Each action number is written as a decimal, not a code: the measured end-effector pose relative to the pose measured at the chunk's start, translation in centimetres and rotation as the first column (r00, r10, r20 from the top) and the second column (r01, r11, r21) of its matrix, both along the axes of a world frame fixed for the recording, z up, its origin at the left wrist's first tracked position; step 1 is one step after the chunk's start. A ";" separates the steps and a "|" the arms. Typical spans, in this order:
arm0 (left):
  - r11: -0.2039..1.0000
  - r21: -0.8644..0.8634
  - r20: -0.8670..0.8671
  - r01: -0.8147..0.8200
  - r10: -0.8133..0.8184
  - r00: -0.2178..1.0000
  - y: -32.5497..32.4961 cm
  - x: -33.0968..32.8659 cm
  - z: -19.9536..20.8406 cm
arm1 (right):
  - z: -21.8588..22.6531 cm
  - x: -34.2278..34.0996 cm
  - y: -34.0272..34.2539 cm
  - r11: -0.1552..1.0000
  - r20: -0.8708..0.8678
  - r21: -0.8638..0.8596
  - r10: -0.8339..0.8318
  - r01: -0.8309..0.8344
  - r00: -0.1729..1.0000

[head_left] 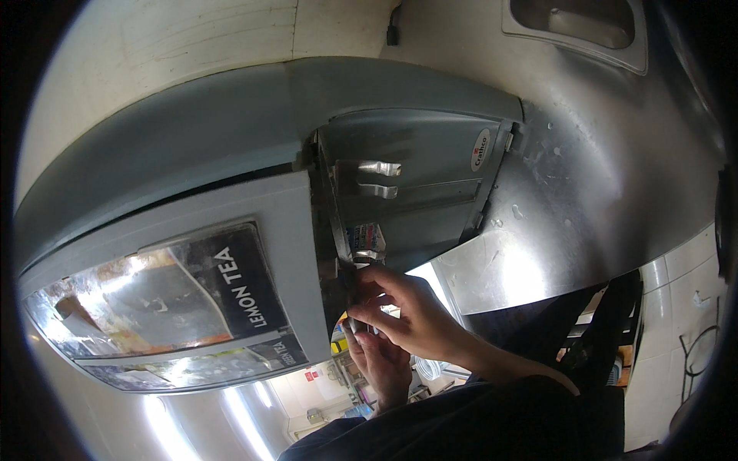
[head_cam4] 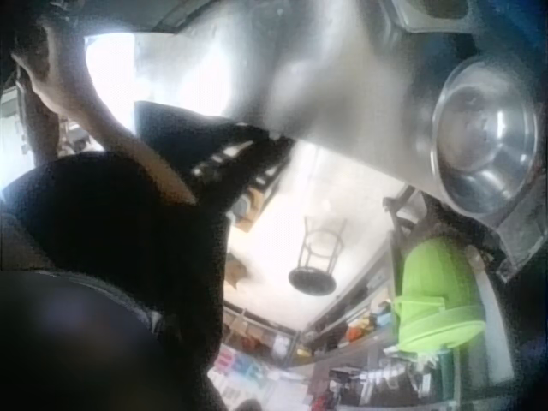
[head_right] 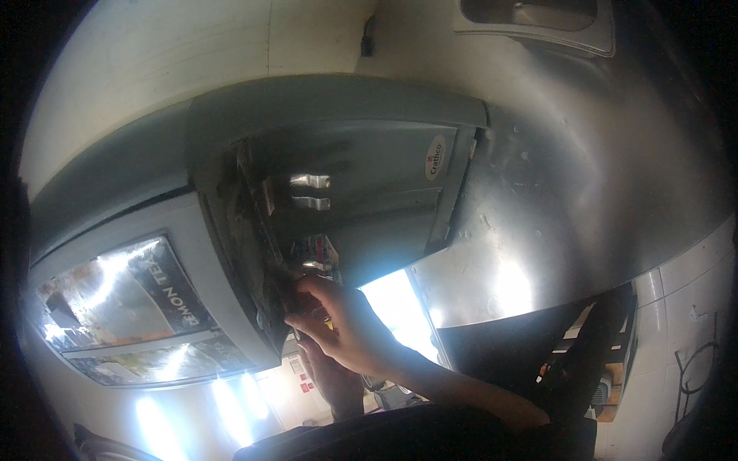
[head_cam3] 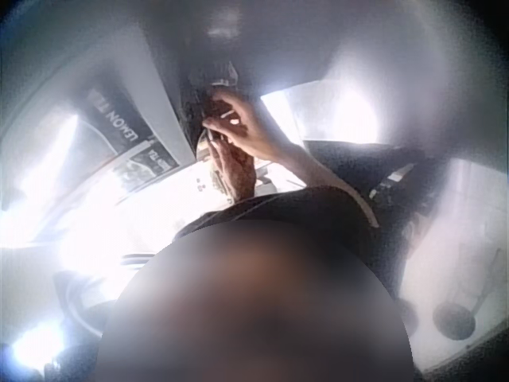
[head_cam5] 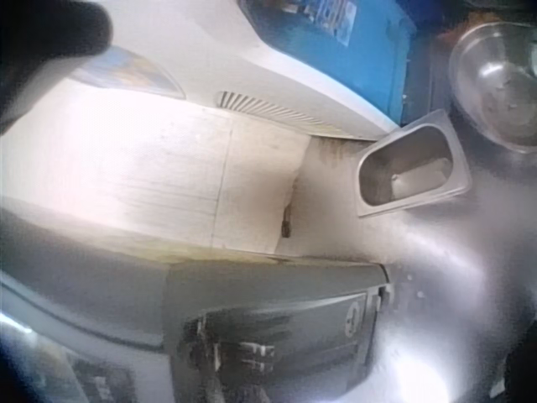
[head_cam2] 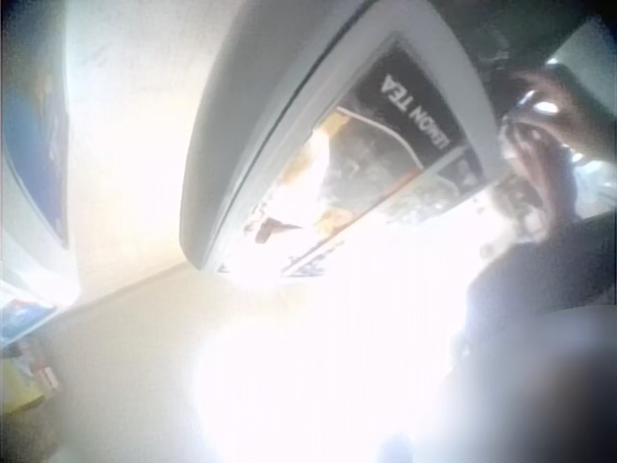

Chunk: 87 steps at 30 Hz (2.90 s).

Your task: The person uses a knife to pry and remove a plastic cover from a beverage dispenser. They then detach the dispenser unit from its mounting and place it on the counter.

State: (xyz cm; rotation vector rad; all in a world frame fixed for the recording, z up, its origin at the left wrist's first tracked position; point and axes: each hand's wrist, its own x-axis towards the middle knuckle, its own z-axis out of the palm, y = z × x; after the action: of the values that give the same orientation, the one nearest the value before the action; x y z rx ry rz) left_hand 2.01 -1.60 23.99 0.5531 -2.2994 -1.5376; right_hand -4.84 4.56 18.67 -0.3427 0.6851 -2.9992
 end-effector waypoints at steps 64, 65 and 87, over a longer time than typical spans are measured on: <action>0.975 0.189 0.341 0.120 -0.180 0.923 -2.1 0.1 -0.7 | 0.2 -0.5 2.3 0.934 0.039 0.355 -0.069 0.050 0.997; 0.973 0.185 0.356 0.137 -0.196 0.914 -1.7 0.2 -1.0 | 0.0 -0.3 2.5 0.933 0.062 0.359 -0.056 0.030 0.997; -0.151 0.928 -0.361 0.341 -0.136 0.923 7.4 -15.0 -3.5 | -1.7 -1.3 16.9 0.739 0.020 0.674 -0.001 -0.013 1.000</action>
State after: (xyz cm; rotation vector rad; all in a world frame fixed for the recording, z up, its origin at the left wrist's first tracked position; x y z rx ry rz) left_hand -13.02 5.80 20.50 0.1905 -0.4977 -3.2626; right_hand -6.09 21.48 17.01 -0.2611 1.6753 -2.4846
